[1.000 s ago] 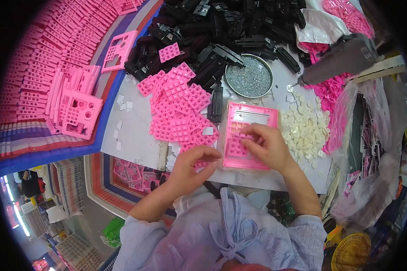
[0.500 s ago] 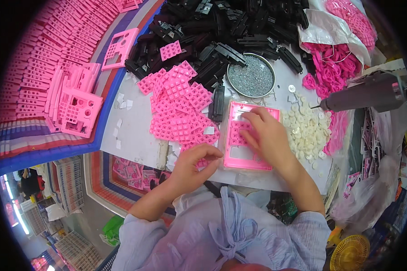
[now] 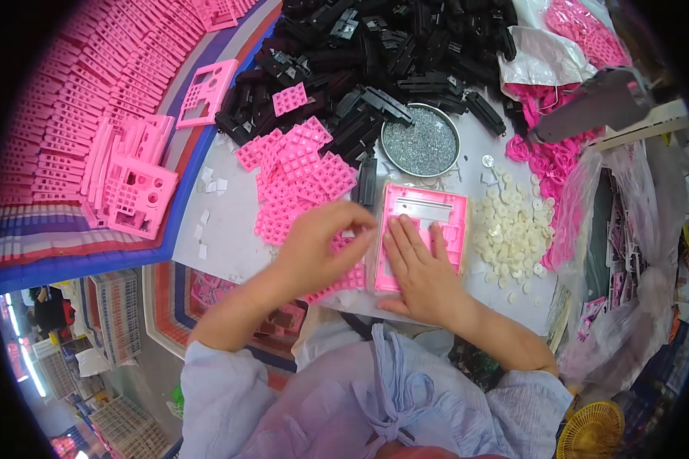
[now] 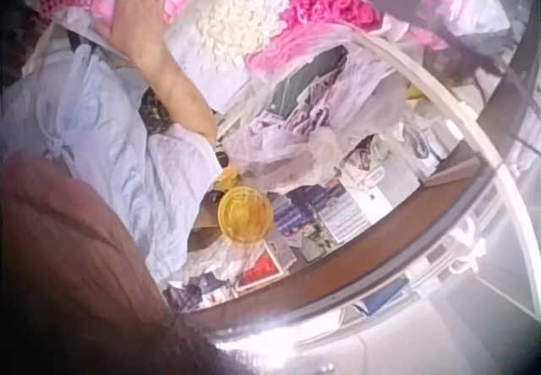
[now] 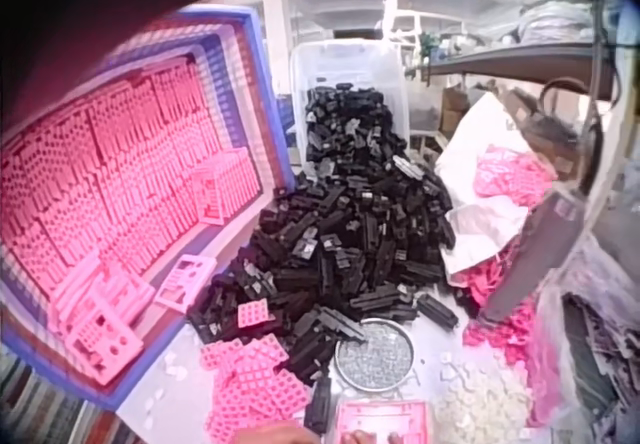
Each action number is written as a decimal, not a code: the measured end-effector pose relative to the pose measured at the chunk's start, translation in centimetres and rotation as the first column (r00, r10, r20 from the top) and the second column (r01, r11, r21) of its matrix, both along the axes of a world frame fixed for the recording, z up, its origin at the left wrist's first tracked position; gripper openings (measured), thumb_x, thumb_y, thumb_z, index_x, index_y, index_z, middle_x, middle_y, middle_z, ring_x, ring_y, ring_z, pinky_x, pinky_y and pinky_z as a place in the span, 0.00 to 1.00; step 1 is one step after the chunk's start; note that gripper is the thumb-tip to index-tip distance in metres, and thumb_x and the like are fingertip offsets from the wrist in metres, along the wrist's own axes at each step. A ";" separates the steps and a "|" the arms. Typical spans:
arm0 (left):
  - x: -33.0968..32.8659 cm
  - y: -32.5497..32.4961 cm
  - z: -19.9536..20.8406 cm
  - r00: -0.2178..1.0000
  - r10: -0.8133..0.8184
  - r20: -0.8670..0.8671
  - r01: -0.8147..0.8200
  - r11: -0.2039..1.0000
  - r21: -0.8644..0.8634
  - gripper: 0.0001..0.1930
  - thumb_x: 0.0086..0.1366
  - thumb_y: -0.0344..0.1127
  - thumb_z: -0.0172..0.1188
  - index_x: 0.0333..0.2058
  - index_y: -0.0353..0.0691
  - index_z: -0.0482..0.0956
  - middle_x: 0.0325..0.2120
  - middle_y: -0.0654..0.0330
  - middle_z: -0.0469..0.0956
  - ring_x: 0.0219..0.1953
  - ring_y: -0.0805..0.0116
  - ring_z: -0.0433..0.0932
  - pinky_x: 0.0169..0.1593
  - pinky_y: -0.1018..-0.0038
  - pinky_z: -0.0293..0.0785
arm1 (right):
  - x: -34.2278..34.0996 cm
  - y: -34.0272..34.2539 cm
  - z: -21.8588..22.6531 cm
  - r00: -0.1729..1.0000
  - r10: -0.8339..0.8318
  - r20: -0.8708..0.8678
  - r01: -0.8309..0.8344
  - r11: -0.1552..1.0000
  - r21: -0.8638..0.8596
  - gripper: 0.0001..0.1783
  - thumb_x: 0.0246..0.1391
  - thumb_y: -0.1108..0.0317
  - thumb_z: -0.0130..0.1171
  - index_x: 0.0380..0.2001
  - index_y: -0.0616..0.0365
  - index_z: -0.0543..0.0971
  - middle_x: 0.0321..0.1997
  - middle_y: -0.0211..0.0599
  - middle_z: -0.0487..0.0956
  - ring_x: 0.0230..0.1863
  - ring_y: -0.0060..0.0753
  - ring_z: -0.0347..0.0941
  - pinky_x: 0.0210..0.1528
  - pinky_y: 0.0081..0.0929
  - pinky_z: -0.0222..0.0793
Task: Assembling pink toy cash registers by installing internal components and using an electric screwdriver.
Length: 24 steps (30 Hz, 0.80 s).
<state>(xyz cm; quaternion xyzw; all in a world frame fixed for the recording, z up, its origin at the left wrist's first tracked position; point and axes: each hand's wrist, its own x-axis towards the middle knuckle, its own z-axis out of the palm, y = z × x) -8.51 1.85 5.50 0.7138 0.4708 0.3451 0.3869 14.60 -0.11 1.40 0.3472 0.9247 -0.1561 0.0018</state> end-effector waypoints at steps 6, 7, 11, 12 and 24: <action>1.7 10.4 -1.9 0.932 0.060 -0.358 0.031 0.969 0.244 0.08 0.59 0.35 0.63 0.32 0.35 0.80 0.28 0.55 0.79 0.31 0.55 0.80 0.36 0.65 0.75 | 0.2 0.1 0.3 0.995 -0.016 -0.098 0.015 1.000 -0.010 0.56 0.50 0.30 0.56 0.66 0.69 0.61 0.73 0.56 0.57 0.77 0.54 0.44 0.71 0.67 0.37; 2.3 12.0 -3.0 0.896 0.076 -0.437 0.051 0.961 0.273 0.09 0.58 0.36 0.63 0.31 0.36 0.81 0.28 0.55 0.79 0.33 0.53 0.80 0.37 0.63 0.75 | 0.1 0.1 0.4 0.991 -0.032 -0.127 0.029 0.999 -0.023 0.54 0.50 0.32 0.56 0.66 0.68 0.63 0.73 0.56 0.57 0.77 0.54 0.45 0.71 0.67 0.38; 5.2 15.4 -6.6 0.673 0.066 -0.737 0.196 0.944 0.264 0.08 0.56 0.38 0.63 0.29 0.39 0.83 0.30 0.55 0.80 0.37 0.52 0.81 0.39 0.58 0.75 | 1.9 0.9 1.8 0.937 -0.055 -0.344 0.080 0.995 0.059 0.45 0.51 0.42 0.63 0.64 0.61 0.67 0.70 0.54 0.63 0.73 0.57 0.56 0.69 0.64 0.46; 5.5 15.3 -7.3 0.649 0.051 -0.759 0.214 0.945 0.246 0.08 0.56 0.38 0.62 0.29 0.40 0.83 0.31 0.55 0.80 0.37 0.52 0.81 0.40 0.58 0.74 | 3.1 1.2 2.1 0.911 -0.084 -0.405 0.111 0.993 0.044 0.42 0.50 0.46 0.65 0.62 0.61 0.69 0.67 0.53 0.67 0.69 0.58 0.60 0.68 0.61 0.50; 6.1 11.6 -5.1 0.679 -0.080 -0.730 0.320 0.927 0.196 0.08 0.58 0.38 0.60 0.28 0.41 0.81 0.31 0.55 0.79 0.36 0.52 0.80 0.37 0.58 0.75 | 10.0 7.2 6.1 0.482 -0.300 -0.823 0.526 0.850 -0.002 0.28 0.53 0.75 0.60 0.59 0.63 0.73 0.61 0.44 0.74 0.60 0.40 0.71 0.58 0.35 0.68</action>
